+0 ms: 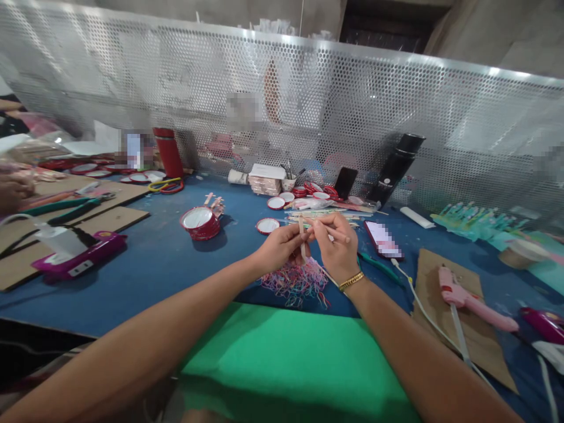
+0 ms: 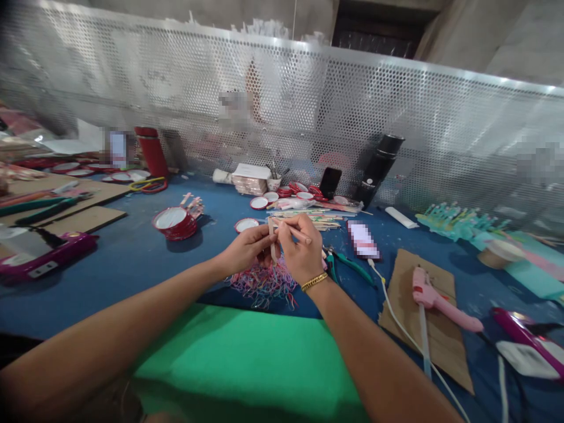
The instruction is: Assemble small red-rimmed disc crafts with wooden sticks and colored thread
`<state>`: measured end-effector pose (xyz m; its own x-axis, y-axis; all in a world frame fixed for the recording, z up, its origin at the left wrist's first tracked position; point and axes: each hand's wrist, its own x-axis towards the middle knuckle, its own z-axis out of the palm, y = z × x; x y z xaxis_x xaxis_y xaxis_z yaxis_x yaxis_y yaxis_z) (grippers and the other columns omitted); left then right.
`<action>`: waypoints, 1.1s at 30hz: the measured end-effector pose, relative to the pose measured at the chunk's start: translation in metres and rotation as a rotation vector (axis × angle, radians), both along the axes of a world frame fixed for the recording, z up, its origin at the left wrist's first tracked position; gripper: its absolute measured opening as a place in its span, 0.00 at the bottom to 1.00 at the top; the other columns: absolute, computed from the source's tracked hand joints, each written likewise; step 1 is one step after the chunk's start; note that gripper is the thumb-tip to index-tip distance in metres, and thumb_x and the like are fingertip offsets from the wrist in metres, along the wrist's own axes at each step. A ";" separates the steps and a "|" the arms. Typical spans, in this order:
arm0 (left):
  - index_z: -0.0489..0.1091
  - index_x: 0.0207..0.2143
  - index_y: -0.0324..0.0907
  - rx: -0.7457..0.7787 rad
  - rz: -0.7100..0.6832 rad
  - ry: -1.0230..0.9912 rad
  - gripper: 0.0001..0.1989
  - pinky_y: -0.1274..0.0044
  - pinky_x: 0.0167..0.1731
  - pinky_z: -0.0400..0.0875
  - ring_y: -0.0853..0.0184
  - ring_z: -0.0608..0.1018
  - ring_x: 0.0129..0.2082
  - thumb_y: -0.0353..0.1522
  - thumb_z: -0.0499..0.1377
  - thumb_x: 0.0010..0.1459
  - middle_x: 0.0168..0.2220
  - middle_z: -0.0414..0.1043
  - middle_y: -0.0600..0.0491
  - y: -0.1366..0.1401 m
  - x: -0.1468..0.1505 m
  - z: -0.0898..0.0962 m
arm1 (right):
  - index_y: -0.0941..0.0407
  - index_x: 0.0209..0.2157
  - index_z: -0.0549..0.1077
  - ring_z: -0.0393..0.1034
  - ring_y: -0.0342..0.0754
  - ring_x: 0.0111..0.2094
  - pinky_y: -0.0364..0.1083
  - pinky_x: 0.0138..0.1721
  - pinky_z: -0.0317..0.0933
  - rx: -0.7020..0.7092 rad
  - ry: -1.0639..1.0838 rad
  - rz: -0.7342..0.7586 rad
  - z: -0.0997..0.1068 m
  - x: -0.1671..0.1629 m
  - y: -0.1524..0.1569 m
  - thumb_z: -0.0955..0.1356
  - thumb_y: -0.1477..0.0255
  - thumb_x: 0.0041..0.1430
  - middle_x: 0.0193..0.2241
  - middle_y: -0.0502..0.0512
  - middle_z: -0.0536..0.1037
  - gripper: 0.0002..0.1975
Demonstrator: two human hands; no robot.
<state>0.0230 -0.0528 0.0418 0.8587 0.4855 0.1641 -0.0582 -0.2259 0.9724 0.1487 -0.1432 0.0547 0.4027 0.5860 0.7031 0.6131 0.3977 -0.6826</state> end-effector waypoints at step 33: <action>0.65 0.31 0.39 0.003 0.011 0.001 0.23 0.82 0.16 0.63 0.73 0.72 0.16 0.52 0.54 0.59 0.19 0.70 0.55 -0.001 0.000 0.001 | 0.53 0.31 0.70 0.74 0.46 0.26 0.47 0.33 0.68 0.015 0.004 0.006 -0.001 -0.001 0.000 0.65 0.66 0.62 0.24 0.49 0.78 0.07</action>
<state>0.0228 -0.0537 0.0432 0.8537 0.4940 0.1646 -0.0544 -0.2297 0.9717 0.1481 -0.1431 0.0536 0.4016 0.5782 0.7102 0.6079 0.4116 -0.6789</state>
